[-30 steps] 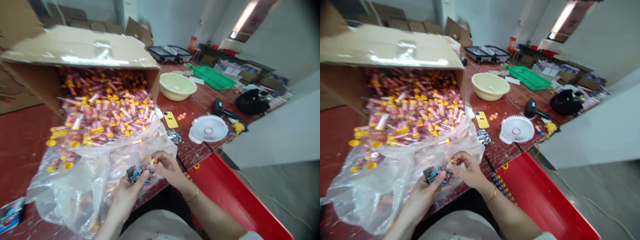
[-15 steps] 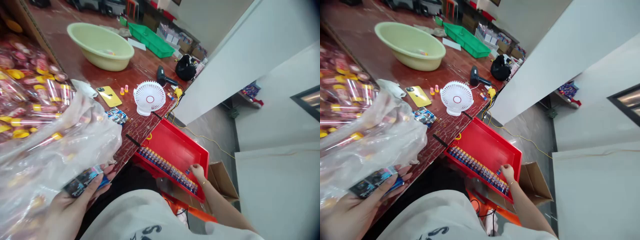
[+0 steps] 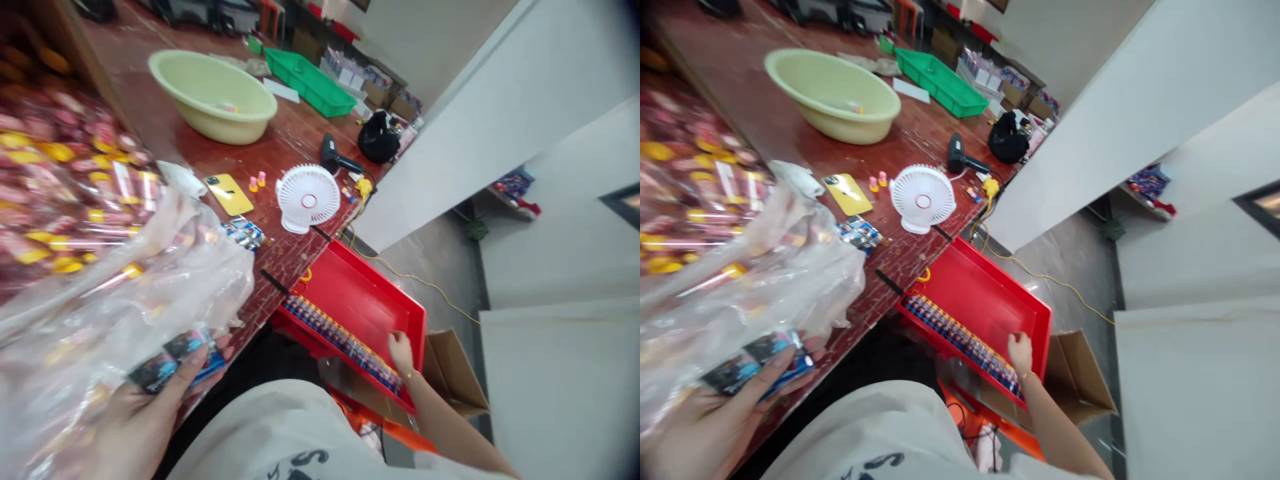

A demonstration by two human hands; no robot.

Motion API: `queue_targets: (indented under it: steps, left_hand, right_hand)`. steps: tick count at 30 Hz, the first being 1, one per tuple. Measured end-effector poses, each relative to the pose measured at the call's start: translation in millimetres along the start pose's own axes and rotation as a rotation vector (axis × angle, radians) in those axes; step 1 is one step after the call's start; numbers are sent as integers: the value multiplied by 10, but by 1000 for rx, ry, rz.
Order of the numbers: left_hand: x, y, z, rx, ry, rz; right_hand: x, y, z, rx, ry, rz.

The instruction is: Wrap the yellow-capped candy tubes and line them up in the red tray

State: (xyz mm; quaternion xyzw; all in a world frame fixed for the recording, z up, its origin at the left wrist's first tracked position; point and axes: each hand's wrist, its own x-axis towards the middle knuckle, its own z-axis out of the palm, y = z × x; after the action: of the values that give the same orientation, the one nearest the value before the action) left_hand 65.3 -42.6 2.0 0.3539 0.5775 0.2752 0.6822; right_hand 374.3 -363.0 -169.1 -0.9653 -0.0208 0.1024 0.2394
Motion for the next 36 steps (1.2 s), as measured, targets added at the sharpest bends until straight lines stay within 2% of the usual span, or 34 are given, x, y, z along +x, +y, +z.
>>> queue_targets:
  steps: [2,5,6,8,10,13,15,17,19,22,24,26,27,29,32,36]
  left_hand:
    - [46,-2,-137,-116,-77,-62]
    - [93,41,-341,-169,-70,-27]
    - [100,64,-402,-173,-59,-4]
    - [107,105,-515,-188,-40,32]
    - [115,119,-620,-227,-1,43]
    - [148,85,-760,-330,76,51]
    - [173,55,-836,-380,98,55]
    - [179,45,-896,-393,105,50]
    - [162,59,-942,-385,119,45]
    - [128,96,-996,-378,121,59]
    - [124,108,-1023,-388,109,77]
    - [136,103,-1036,-409,105,80]
    - [147,97,-1037,-417,101,80]
    - [171,81,-1026,-426,87,84]
    - [204,64,-988,-391,75,91]
    - [236,55,-937,-319,23,105]
  right_hand:
    - [-17,-487,35,86,31,-230]
    - [-271,-1575,268,253,-54,-635]
    - [-435,-1995,363,310,-102,-790]
    - [-845,-2838,548,447,-166,-1247]
    - [-1277,-3611,737,463,-282,-1534]
    - [-1794,-4502,1087,289,-406,-1649]
    - [-2019,-4871,1350,172,-474,-1662]
    - [-2162,-5060,1569,117,-525,-1668]
    - [-2237,-5099,1680,113,-560,-1659]
    - [-2254,-4982,1610,201,-616,-1602]
    - [-2236,-4852,1453,438,-794,-1469]
    - [-2224,-4719,1268,698,-1073,-1285]
    - [-2224,-4660,1178,784,-1202,-1202]
    - [-2232,-4565,1014,827,-1350,-1115]
    - [-2239,-4487,816,765,-1375,-1141]
    - [-2214,-4462,647,610,-1158,-1434]
